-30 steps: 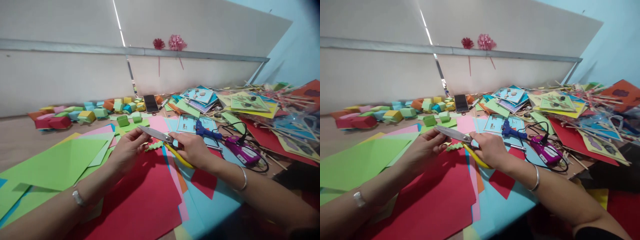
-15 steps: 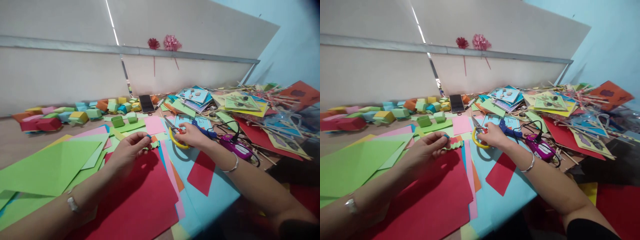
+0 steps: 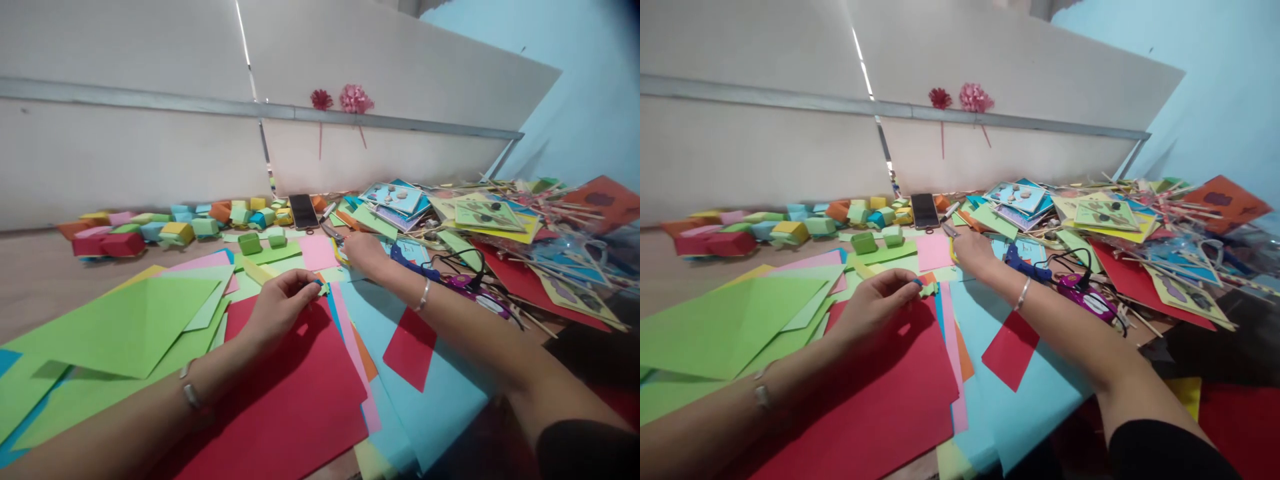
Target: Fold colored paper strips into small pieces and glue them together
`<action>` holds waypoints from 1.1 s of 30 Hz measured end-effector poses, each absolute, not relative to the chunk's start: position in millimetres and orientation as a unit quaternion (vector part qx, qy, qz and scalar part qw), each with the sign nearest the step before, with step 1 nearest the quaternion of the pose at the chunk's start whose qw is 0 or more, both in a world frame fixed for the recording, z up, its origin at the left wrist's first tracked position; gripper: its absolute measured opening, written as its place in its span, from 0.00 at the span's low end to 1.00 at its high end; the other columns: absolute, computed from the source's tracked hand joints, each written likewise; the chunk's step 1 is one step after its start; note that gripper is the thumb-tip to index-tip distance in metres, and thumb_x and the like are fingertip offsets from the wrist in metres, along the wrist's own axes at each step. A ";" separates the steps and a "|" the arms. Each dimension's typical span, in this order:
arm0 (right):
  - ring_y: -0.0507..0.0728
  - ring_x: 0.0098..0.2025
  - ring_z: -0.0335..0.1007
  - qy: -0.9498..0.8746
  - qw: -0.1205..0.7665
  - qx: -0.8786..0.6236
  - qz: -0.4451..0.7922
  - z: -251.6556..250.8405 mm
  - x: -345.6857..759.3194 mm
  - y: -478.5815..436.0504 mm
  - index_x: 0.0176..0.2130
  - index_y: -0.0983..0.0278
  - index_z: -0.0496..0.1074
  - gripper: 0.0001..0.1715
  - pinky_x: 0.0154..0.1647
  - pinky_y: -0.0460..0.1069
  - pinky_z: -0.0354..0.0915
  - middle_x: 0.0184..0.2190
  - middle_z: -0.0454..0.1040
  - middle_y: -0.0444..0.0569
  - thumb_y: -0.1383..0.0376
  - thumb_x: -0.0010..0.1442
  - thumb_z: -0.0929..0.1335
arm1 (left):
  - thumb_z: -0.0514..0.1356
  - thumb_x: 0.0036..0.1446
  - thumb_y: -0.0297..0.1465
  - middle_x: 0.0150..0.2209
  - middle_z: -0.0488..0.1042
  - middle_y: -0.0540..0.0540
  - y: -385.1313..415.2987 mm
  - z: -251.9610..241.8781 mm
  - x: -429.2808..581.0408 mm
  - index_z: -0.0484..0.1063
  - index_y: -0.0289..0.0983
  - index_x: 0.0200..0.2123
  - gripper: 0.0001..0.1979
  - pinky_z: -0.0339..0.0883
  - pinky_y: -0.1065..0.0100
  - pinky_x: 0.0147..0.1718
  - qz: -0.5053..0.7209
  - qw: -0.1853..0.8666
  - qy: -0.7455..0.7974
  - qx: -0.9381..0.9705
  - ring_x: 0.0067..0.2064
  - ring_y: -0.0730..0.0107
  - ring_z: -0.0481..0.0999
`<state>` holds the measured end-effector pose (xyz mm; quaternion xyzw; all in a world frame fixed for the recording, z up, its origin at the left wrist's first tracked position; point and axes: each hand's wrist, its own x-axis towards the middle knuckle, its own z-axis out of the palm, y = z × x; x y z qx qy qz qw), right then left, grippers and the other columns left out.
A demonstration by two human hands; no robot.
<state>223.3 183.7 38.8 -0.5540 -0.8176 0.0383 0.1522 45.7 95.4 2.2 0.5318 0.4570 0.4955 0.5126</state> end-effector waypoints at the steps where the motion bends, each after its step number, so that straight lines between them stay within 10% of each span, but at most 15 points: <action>1: 0.63 0.45 0.75 -0.829 0.151 -0.538 0.038 39.6 221.9 175.4 0.38 0.71 0.78 0.11 0.40 0.50 0.63 0.41 0.79 0.64 0.74 0.61 0.65 | 0.67 0.48 0.35 0.24 0.74 0.51 96.0 1.6 45.2 0.73 0.37 0.28 0.09 0.63 0.72 0.25 0.501 0.494 0.459 0.542 0.26 0.74 0.71; 11: 0.51 0.32 0.72 -0.862 0.373 -0.308 0.152 23.0 231.2 107.2 0.37 0.66 0.77 0.11 0.35 0.46 0.65 0.31 0.79 0.49 0.68 0.64 0.65 | 0.64 0.52 0.32 0.35 0.76 0.48 94.2 -7.8 44.2 0.71 0.39 0.36 0.08 0.67 0.68 0.30 0.512 0.284 0.453 0.672 0.33 0.68 0.75; 23: 0.51 0.29 0.68 -0.863 0.385 -0.319 0.077 -1.2 234.5 112.4 0.32 0.64 0.74 0.12 0.34 0.46 0.62 0.28 0.77 0.47 0.69 0.62 0.62 | 0.66 0.51 0.30 0.41 0.75 0.44 88.4 -5.4 44.9 0.68 0.41 0.45 0.17 0.72 0.66 0.32 0.466 0.265 0.448 0.716 0.39 0.64 0.77; 33: 0.50 0.28 0.67 -0.877 0.368 -0.306 0.044 7.8 244.9 118.8 0.31 0.65 0.73 0.14 0.33 0.45 0.61 0.26 0.74 0.47 0.70 0.61 0.61 | 0.62 0.56 0.25 0.40 0.75 0.43 88.3 -1.4 40.2 0.72 0.39 0.38 0.07 0.72 0.70 0.31 0.446 0.156 0.361 0.804 0.39 0.67 0.75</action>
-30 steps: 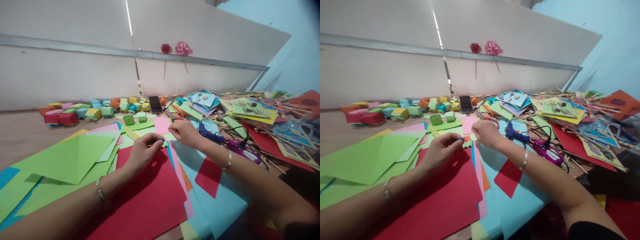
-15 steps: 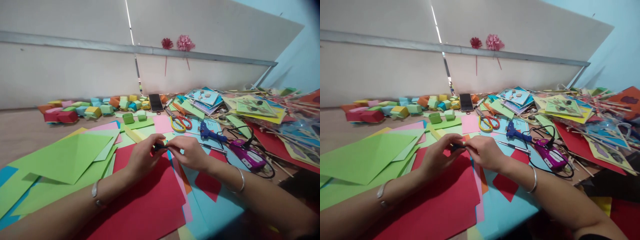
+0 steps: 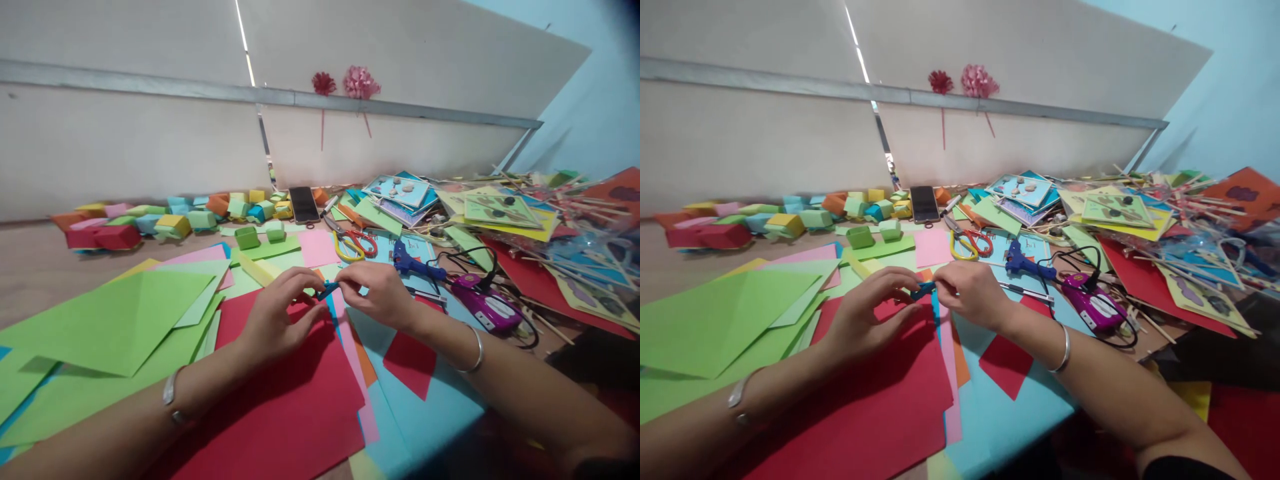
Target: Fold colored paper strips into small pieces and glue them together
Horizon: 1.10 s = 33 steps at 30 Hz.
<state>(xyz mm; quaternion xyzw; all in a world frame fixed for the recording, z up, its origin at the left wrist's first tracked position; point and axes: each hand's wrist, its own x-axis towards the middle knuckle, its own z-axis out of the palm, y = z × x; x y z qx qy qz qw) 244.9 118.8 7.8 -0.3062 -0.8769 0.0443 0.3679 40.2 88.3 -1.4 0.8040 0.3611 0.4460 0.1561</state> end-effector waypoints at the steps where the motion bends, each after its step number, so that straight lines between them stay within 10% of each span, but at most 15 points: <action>1: 0.50 0.28 0.66 -0.878 0.364 -0.306 0.045 7.8 245.2 119.3 0.31 0.65 0.73 0.14 0.33 0.45 0.61 0.26 0.74 0.47 0.70 0.61 0.60 | 0.62 0.55 0.25 0.40 0.76 0.43 88.8 -1.7 39.7 0.72 0.39 0.39 0.08 0.71 0.70 0.31 0.440 0.152 0.359 0.809 0.38 0.67 0.76; 17: 0.52 0.31 0.68 -0.884 0.348 -0.311 0.004 -1.8 240.0 116.7 0.35 0.64 0.75 0.16 0.35 0.46 0.62 0.28 0.76 0.48 0.68 0.66 0.60 | 0.61 0.54 0.30 0.33 0.78 0.44 88.6 -1.9 43.6 0.74 0.40 0.28 0.03 0.71 0.67 0.32 0.442 0.208 0.439 0.754 0.34 0.65 0.77; 26: 0.52 0.33 0.71 -0.875 0.358 -0.324 0.015 -4.3 234.3 104.8 0.55 0.66 0.72 0.19 0.37 0.46 0.64 0.35 0.79 0.50 0.66 0.67 0.62 | 0.60 0.54 0.29 0.31 0.78 0.45 85.3 3.7 44.4 0.72 0.40 0.25 0.06 0.71 0.66 0.32 0.454 0.137 0.445 0.760 0.34 0.64 0.78; 33: 0.51 0.25 0.62 -0.889 0.313 -0.310 -0.126 -5.6 236.1 105.3 0.45 0.58 0.78 0.18 0.25 0.47 0.52 0.22 0.70 0.43 0.66 0.70 0.60 | 0.60 0.56 0.29 0.33 0.78 0.46 84.8 0.5 44.2 0.75 0.40 0.29 0.05 0.72 0.66 0.34 0.453 0.122 0.423 0.776 0.35 0.66 0.78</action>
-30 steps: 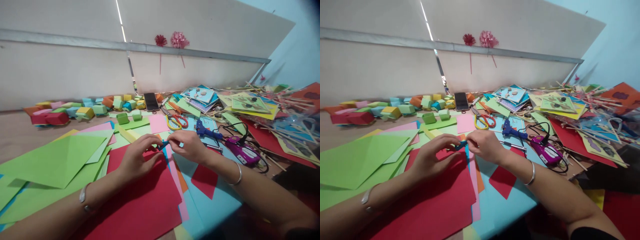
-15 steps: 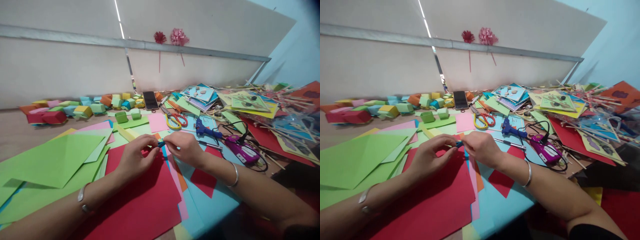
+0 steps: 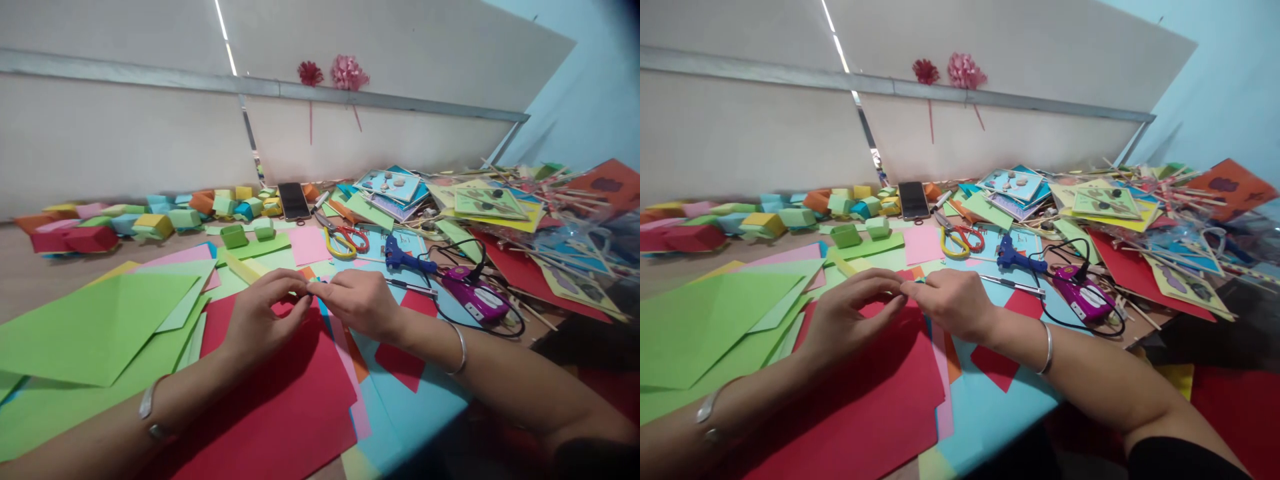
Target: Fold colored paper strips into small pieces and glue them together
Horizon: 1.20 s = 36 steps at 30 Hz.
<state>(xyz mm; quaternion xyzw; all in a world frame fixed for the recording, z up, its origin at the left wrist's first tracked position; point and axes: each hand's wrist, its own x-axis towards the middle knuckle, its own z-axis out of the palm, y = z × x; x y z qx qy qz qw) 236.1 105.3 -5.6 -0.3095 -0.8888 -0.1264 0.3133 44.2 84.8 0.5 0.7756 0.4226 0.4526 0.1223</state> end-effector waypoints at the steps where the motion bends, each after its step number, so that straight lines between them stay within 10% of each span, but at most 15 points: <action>1: 0.51 0.25 0.61 -0.889 0.308 -0.306 -0.142 -4.6 236.0 103.9 0.43 0.58 0.78 0.18 0.24 0.48 0.50 0.21 0.69 0.43 0.66 0.70 0.60 | 0.61 0.56 0.29 0.33 0.78 0.46 84.6 0.2 44.1 0.75 0.40 0.29 0.05 0.72 0.67 0.35 0.454 0.122 0.419 0.777 0.35 0.66 0.78; 36: 0.51 0.29 0.65 -0.809 0.470 -0.333 0.115 -2.5 228.4 104.0 0.29 0.63 0.68 0.06 0.32 0.46 0.62 0.26 0.70 0.44 0.72 0.57 0.65 | 0.65 0.56 0.33 0.39 0.74 0.47 95.2 -10.2 36.7 0.77 0.41 0.30 0.04 0.74 0.61 0.38 0.455 0.149 0.407 0.778 0.42 0.63 0.77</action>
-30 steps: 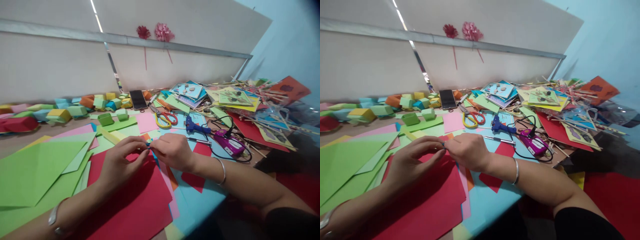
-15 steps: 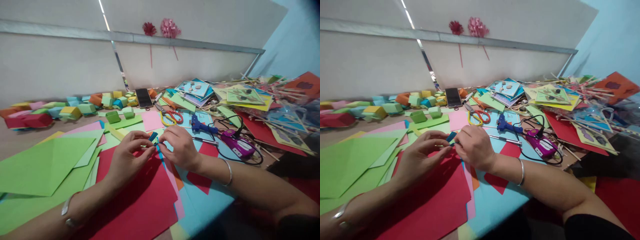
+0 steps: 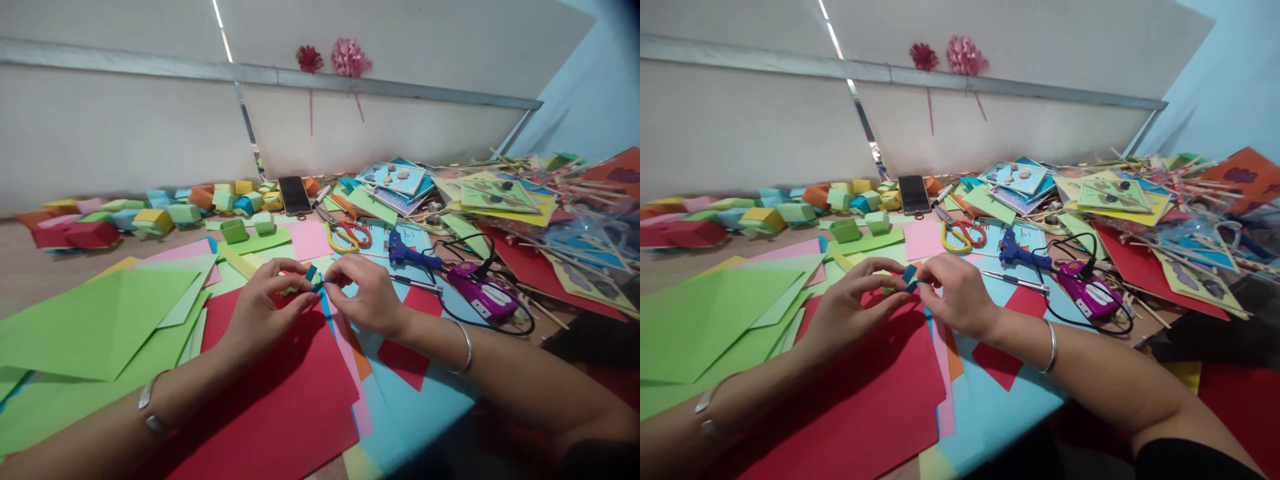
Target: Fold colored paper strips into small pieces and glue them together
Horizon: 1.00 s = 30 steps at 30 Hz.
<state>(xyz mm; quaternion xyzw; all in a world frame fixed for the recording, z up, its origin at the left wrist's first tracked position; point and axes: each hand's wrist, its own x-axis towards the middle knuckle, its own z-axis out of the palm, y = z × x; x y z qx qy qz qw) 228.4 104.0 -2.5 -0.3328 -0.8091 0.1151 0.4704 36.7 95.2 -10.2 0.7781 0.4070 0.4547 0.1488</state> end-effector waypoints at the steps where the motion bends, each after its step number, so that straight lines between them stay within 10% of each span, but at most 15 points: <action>1: 0.51 0.29 0.65 -0.808 0.469 -0.336 0.119 -2.1 228.3 104.0 0.29 0.63 0.68 0.06 0.32 0.46 0.62 0.26 0.70 0.44 0.72 0.57 0.65 | 0.65 0.56 0.33 0.39 0.74 0.47 95.4 -10.4 36.6 0.78 0.41 0.30 0.03 0.73 0.61 0.38 0.454 0.137 0.404 0.783 0.42 0.63 0.76; 30: 0.51 0.27 0.60 -0.811 0.444 -0.363 0.113 -5.8 226.0 99.3 0.26 0.63 0.64 0.07 0.31 0.47 0.57 0.24 0.66 0.42 0.73 0.54 0.65 | 0.63 0.56 0.27 0.29 0.81 0.51 92.4 -10.4 35.5 0.74 0.43 0.30 0.05 0.64 0.54 0.45 0.395 0.034 0.367 0.841 0.46 0.55 0.74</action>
